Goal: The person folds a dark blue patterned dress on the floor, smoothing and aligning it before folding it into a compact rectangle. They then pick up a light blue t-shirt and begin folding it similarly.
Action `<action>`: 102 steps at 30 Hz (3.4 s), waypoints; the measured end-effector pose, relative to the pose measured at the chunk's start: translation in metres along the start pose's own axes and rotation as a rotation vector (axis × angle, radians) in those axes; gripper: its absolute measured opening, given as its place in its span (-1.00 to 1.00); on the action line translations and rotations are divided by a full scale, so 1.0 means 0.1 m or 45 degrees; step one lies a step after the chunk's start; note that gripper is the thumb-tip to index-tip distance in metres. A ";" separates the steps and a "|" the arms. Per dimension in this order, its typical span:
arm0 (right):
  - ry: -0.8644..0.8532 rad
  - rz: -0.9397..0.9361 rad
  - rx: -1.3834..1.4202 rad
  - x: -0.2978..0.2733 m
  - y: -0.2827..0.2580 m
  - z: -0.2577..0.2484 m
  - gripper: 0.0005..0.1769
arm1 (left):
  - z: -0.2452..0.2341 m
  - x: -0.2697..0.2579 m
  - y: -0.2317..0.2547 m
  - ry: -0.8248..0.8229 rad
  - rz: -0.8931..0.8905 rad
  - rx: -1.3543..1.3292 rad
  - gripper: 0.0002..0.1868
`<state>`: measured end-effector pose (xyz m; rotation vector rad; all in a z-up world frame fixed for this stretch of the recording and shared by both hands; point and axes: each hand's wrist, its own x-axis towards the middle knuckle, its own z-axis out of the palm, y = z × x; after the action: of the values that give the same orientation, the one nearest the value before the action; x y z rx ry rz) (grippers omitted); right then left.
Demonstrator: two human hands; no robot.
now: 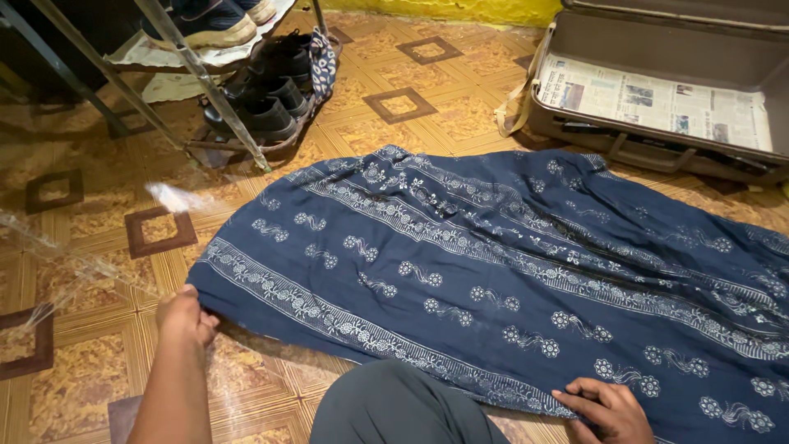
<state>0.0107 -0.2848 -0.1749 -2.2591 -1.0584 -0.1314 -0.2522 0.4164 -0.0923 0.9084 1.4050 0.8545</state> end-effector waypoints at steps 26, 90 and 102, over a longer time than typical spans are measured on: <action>-0.585 0.072 -0.113 -0.24 0.31 0.20 -0.55 | -0.33 0.39 -0.08 0.115 0.823 0.267 -0.79; -0.725 1.524 0.387 -0.31 2.54 -2.44 -0.53 | 1.08 -0.46 -0.10 0.252 0.628 1.437 -0.59; -0.590 1.421 0.425 -0.34 2.54 -2.53 -0.45 | 0.93 -0.23 -0.25 0.297 0.793 1.494 -0.59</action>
<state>0.2134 -0.5756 -0.1130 -2.2662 0.1203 0.9776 -0.1599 0.3828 -0.1085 2.2752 1.8634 0.5129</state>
